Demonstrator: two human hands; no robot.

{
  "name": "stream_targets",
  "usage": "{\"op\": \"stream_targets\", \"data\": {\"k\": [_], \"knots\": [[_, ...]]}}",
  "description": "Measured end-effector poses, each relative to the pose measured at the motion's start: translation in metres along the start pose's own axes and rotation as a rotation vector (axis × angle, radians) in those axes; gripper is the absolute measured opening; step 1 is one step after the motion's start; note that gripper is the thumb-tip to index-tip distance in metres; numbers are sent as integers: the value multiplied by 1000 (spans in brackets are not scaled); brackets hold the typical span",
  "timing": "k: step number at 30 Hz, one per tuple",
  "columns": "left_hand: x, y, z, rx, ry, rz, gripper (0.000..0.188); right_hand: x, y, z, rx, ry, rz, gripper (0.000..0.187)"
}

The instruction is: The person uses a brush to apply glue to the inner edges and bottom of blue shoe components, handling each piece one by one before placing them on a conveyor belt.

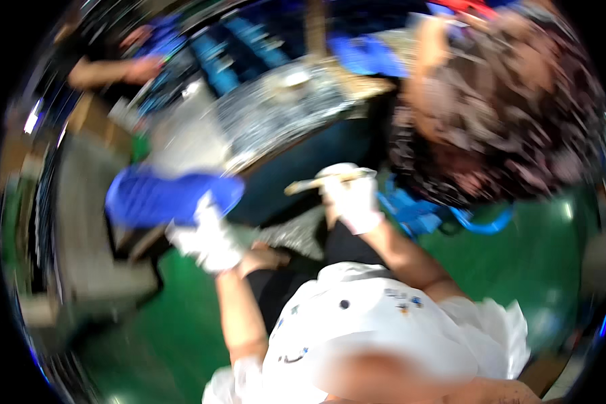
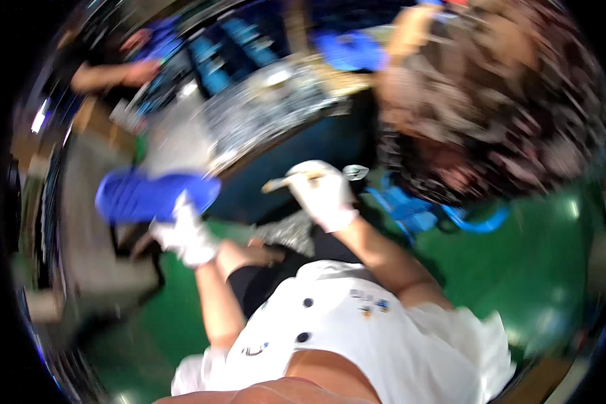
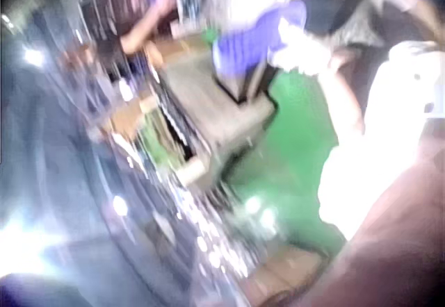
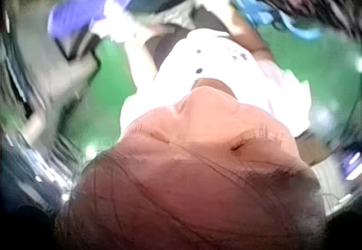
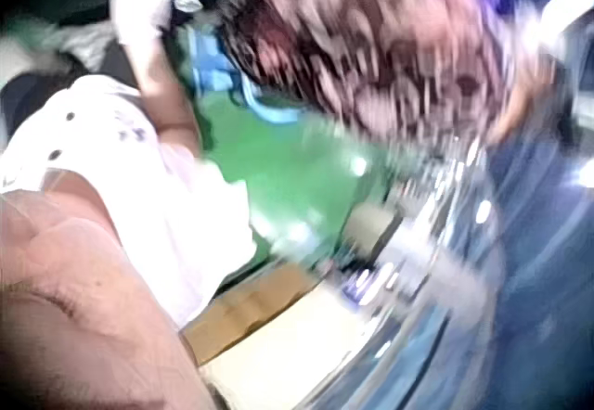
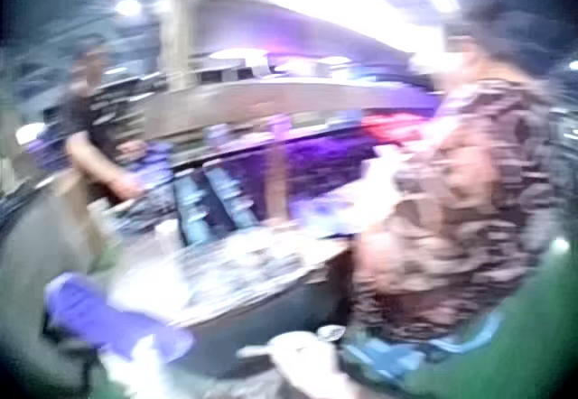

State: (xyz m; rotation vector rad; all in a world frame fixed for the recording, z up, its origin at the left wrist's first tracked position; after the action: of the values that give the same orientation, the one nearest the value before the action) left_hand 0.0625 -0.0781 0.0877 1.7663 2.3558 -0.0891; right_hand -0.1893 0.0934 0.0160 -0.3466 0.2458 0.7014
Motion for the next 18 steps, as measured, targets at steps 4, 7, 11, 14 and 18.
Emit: {"op": "stream_targets", "data": {"k": [4, 7, 11, 14, 18], "knots": [[26, 1, -5, 129, 18, 85, 48, 11, -17, 91, 250, 477, 73, 14], [43, -4, -5, 100, 14, 50, 47, 10, -32, 104, 196, 463, 147, 17], [54, -13, -9, 96, -11, 147, 56, 8, -47, 103, 329, 572, 235, 20], [52, -9, -10, 120, -136, 132, 61, 8, -64, 121, 513, 709, 340, 18], [52, -11, -2, 105, -112, 117, 61, 7, -54, 121, 439, 632, 250, 17]]}}
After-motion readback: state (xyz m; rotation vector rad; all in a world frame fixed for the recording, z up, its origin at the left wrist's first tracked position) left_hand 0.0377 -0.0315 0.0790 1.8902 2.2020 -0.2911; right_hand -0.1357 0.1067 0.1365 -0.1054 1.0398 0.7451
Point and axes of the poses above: each hand's wrist, its own x-axis away from the middle knuckle, its own y-axis out of the back of the hand, z = x × y, the point moved 8 cm from there along -x, towards the middle knuckle, and after that the axes turned 11 degrees about y, right-handed, at the moved point
